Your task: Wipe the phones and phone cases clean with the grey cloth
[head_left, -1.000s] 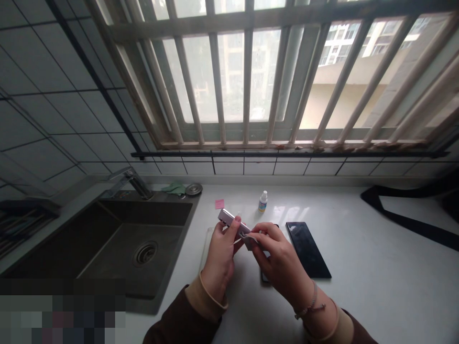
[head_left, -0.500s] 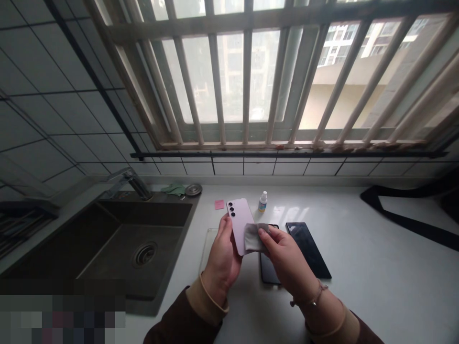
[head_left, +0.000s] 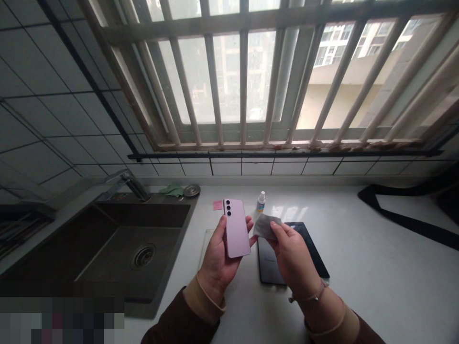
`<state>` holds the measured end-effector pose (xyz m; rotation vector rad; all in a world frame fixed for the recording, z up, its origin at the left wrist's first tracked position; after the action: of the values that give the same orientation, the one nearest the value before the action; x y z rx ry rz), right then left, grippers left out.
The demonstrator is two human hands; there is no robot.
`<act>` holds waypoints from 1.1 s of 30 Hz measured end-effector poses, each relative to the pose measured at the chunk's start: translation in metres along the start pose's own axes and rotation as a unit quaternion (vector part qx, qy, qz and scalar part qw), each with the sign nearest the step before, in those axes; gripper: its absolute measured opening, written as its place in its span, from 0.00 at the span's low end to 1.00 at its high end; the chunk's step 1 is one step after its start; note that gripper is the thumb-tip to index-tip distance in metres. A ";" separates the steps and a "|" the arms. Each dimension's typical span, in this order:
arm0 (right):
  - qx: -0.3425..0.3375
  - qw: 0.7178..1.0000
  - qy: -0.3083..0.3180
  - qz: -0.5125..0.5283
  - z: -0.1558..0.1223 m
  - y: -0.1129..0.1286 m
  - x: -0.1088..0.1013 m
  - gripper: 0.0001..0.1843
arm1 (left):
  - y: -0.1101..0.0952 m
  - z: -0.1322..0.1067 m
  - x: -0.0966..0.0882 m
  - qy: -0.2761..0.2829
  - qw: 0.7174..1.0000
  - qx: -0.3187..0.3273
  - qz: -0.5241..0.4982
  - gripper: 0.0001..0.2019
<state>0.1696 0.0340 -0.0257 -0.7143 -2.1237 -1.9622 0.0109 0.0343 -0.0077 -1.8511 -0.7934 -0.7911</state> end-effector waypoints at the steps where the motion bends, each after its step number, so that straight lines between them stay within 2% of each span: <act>1: -0.033 0.998 -0.028 -0.033 0.002 0.006 -0.007 0.23 | 0.002 0.000 0.000 -0.003 1.000 -0.016 0.009 0.26; 3: -0.112 0.980 -0.060 -0.152 0.002 0.022 -0.016 0.23 | 0.009 -0.002 0.002 0.012 0.998 -0.056 0.032 0.27; 5: -0.215 0.930 -0.073 -0.289 -0.004 0.039 -0.016 0.22 | 0.020 -0.004 0.005 0.040 0.992 -0.104 0.051 0.30; 7: -0.325 0.862 -0.046 -0.387 -0.012 0.050 -0.005 0.20 | 0.032 -0.007 0.007 0.067 0.985 -0.146 0.062 0.30; 9: -0.404 0.801 0.005 -0.443 -0.020 0.049 0.008 0.21 | 0.040 -0.007 0.005 0.077 0.982 -0.159 0.071 0.27; 12: -0.455 0.749 0.054 -0.478 -0.025 0.039 0.018 0.26 | 0.047 -0.003 -0.002 0.064 0.983 -0.147 0.094 0.24; 15: -0.471 0.728 0.077 -0.493 -0.025 0.032 0.021 0.28 | 0.049 0.000 -0.008 0.063 0.984 -0.129 0.108 0.25; 20: -0.485 0.715 0.133 -0.486 -0.032 0.031 0.030 0.27 | 0.037 0.007 -0.007 0.049 0.996 -0.044 0.058 0.19; 23: -0.496 0.707 0.184 -0.469 -0.041 0.029 0.038 0.25 | 0.033 0.010 -0.004 0.034 0.997 -0.070 0.017 0.19; 26: -0.503 0.699 0.229 -0.454 -0.049 0.025 0.044 0.24 | 0.027 0.011 -0.004 0.021 0.995 -0.097 0.017 0.24; 31: -0.511 0.689 0.312 -0.409 -0.065 0.022 0.053 0.26 | 0.014 0.013 -0.014 -0.032 0.995 -0.084 0.052 0.31; 33: -0.495 0.699 0.344 -0.384 -0.070 0.023 0.057 0.26 | 0.013 0.014 -0.017 -0.049 0.993 -0.089 0.055 0.31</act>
<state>0.1165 -0.0203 0.0274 0.9569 -0.7746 -3.0407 0.0136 0.0395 -0.0323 -2.0874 -0.6944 -0.7246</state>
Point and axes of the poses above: each hand's wrist, its own z-axis towards the middle knuckle, its own x-axis out of the palm, y = z × x, the point moved 6 cm from there along z, towards the middle knuckle, and after that the axes turned 2 degrees about -y, right-handed, at the moved point
